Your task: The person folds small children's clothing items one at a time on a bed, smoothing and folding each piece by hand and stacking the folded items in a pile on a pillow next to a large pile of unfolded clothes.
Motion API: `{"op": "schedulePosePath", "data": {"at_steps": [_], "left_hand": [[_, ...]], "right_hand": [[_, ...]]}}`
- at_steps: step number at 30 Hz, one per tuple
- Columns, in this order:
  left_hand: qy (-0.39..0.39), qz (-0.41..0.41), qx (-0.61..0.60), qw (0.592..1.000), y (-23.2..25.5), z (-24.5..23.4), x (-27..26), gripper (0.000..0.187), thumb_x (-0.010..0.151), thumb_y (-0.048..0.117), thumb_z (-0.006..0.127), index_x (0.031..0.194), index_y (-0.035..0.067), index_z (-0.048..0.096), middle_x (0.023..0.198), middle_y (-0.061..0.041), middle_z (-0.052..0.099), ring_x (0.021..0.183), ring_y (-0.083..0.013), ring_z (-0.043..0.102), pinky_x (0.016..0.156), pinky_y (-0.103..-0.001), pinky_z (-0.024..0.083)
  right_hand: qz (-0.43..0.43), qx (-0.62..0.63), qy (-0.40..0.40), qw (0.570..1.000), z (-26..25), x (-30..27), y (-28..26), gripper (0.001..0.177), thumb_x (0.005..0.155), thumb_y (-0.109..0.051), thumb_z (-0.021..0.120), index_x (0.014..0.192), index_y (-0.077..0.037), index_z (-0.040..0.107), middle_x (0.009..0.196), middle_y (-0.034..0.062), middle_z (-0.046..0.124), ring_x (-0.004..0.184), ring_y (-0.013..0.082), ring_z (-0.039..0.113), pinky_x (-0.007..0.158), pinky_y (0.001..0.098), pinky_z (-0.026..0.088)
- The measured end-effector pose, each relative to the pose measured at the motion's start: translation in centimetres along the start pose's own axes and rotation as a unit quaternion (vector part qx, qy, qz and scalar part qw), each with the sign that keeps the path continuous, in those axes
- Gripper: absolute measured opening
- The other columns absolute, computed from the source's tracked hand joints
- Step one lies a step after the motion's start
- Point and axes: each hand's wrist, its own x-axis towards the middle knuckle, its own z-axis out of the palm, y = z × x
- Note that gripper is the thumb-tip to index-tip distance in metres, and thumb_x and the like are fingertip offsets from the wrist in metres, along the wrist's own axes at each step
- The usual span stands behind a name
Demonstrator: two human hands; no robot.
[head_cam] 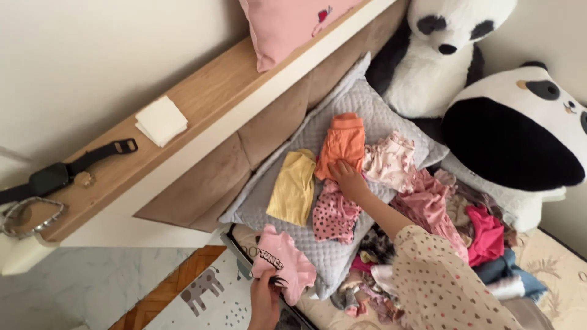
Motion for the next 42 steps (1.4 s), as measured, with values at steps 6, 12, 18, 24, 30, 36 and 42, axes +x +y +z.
{"op": "schedulePosePath", "data": {"at_steps": [6,12,18,24,30,36,42], "left_hand": [[-0.002,-0.013,0.009,1.0,-0.6,1.7,1.0,0.021,0.086,0.01,0.066,0.107,0.007,0.064,0.091,-0.004,0.068,0.079,-0.0168,0.065,0.07,-0.036,0.052],[-0.028,-0.019,0.025,0.999,-1.0,3.0,1.2,0.022,0.087,0.013,0.067,0.108,0.005,0.065,0.092,-0.005,0.069,0.079,-0.0164,0.065,0.07,-0.035,0.053],[-0.045,-0.009,0.033,0.998,-1.9,4.9,2.2,0.028,0.087,0.019,0.065,0.113,0.006,0.065,0.094,-0.003,0.068,0.079,-0.0137,0.065,0.067,-0.032,0.051],[-0.045,-0.004,0.014,0.999,-2.4,6.2,2.3,0.029,0.089,0.019,0.066,0.114,0.006,0.064,0.094,-0.003,0.068,0.079,-0.0144,0.065,0.066,-0.031,0.052],[-0.025,0.025,0.007,0.999,-2.4,4.9,2.0,0.028,0.091,0.019,0.066,0.116,0.007,0.064,0.096,-0.004,0.068,0.08,-0.0147,0.065,0.066,-0.032,0.052],[-0.018,0.032,-0.015,0.999,-1.8,4.3,1.4,0.029,0.091,0.018,0.065,0.119,0.009,0.063,0.1,-0.004,0.069,0.084,-0.0147,0.066,0.069,-0.033,0.054],[-0.037,0.06,0.004,0.998,-0.3,5.8,2.3,0.032,0.092,0.02,0.065,0.121,0.007,0.063,0.102,-0.004,0.069,0.085,-0.0149,0.066,0.068,-0.033,0.054]], "right_hand": [[-0.026,-0.087,-0.05,0.995,-2.6,1.5,0.5,0.091,0.074,-0.022,0.073,0.154,-0.007,0.032,0.151,0.0232,0.043,0.136,0.0357,0.048,0.112,0.0433,0.041],[0.051,0.111,-0.091,0.988,-4.3,4.6,3.6,0.078,0.083,-0.018,0.068,0.156,-0.017,0.041,0.131,0.0199,0.061,0.113,0.0359,0.064,0.096,0.0466,0.051],[0.178,0.211,-0.012,0.961,-5.3,6.7,9.1,0.041,0.087,-0.019,0.068,0.126,-0.009,0.061,0.104,0.022,0.073,0.099,0.0397,0.07,0.087,0.0495,0.055],[0.037,0.073,0.016,0.997,-0.9,3.7,5.5,0.045,0.088,-0.007,0.062,0.133,-0.008,0.06,0.127,0.019,0.064,0.116,0.038,0.063,0.091,0.048,0.053],[0.022,-0.013,0.052,0.998,-2.8,1.4,-0.9,0.07,0.07,-0.013,0.069,0.138,-0.011,0.054,0.136,0.0143,0.055,0.123,0.0326,0.056,0.101,0.0463,0.046],[0.055,-0.036,-0.03,0.997,-0.1,1.7,0.4,0.082,0.073,-0.017,0.075,0.151,-0.017,0.048,0.137,0.0081,0.055,0.128,0.028,0.056,0.102,0.0421,0.049],[0.148,0.17,-0.068,0.972,-2.9,5.9,5.7,0.061,0.075,-0.02,0.081,0.132,-0.014,0.061,0.118,0.0164,0.069,0.104,0.0345,0.069,0.083,0.046,0.057]]}}
